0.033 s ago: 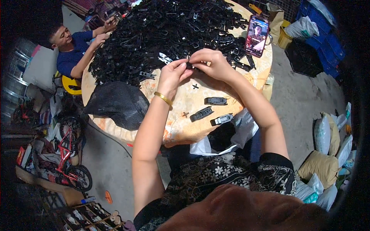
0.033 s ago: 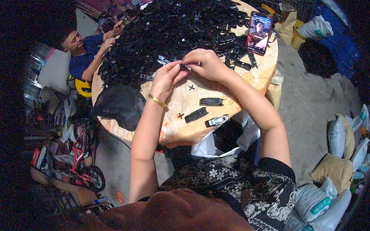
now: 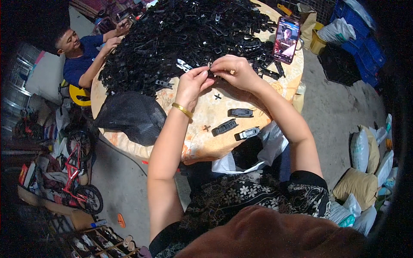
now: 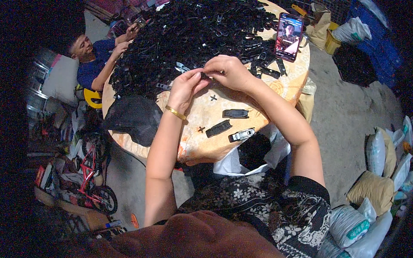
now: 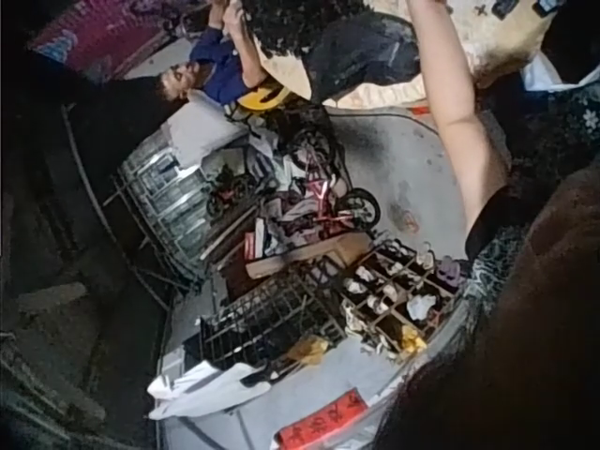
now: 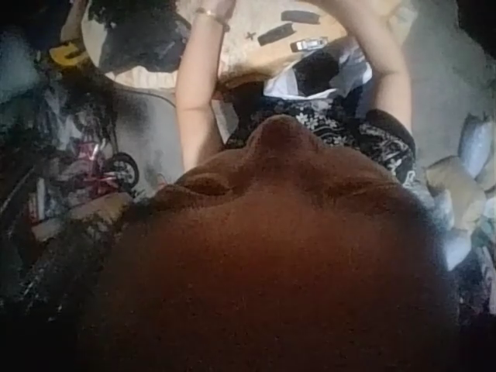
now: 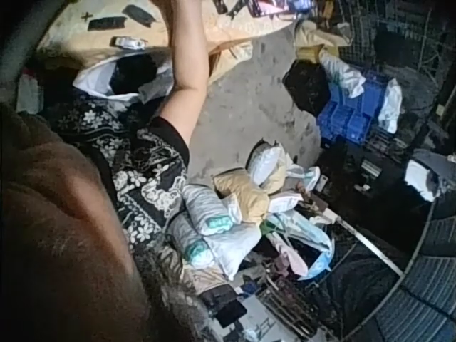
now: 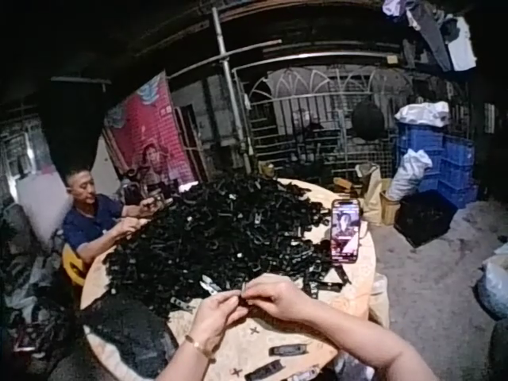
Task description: The person assembles plastic components by hand, fitting small plastic pieces together and placing the assembled parts onto the table.
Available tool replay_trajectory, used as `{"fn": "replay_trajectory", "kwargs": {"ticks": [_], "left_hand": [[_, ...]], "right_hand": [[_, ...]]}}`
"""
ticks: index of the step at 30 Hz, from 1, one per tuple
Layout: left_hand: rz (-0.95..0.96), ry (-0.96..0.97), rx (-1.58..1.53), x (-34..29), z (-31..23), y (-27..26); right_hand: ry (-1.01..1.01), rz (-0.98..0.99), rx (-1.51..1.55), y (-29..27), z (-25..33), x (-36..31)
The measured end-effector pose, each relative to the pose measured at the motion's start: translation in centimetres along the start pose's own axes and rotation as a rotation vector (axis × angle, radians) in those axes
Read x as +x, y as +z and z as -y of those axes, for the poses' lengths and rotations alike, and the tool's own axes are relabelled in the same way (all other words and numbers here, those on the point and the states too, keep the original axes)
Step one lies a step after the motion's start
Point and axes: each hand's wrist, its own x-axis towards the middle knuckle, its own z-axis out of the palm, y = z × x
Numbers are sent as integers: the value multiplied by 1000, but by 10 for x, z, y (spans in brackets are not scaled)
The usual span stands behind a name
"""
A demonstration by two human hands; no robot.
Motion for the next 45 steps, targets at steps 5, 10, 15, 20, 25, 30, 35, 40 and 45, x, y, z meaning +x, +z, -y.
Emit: {"fn": "replay_trajectory", "kwargs": {"ticks": [5, 10, 15, 20, 25, 30, 35, 40, 45], "left_hand": [[-24, -31, 42, -1, -1, -2], [30, -39, -4, -3, -2, -1], [97, 3, -183, -4, -2, -1], [138, 38, -333, 1, 3, -2], [46, 2, -113, -3, 7, 3], [46, -34, 7, -9, 9, 12], [74, 72, 69, -13, 18, 24], [34, 81, 135, -13, 22, 14], [65, 110, 199, -11, 21, 24]], "right_hand": [[-64, 7, -100, -1, 1, 0], [-41, 1, -95, 1, 1, -2], [-45, -46, -215, 6, 2, -2], [-186, -38, -342, 1, -3, 2], [303, -6, 49, -4, -23, 19], [550, 162, -1017, -51, -120, 63], [1308, 57, -918, -93, -195, 55], [1396, 18, -723, -73, -205, 73], [1063, 212, -904, -73, -209, 78]]}}
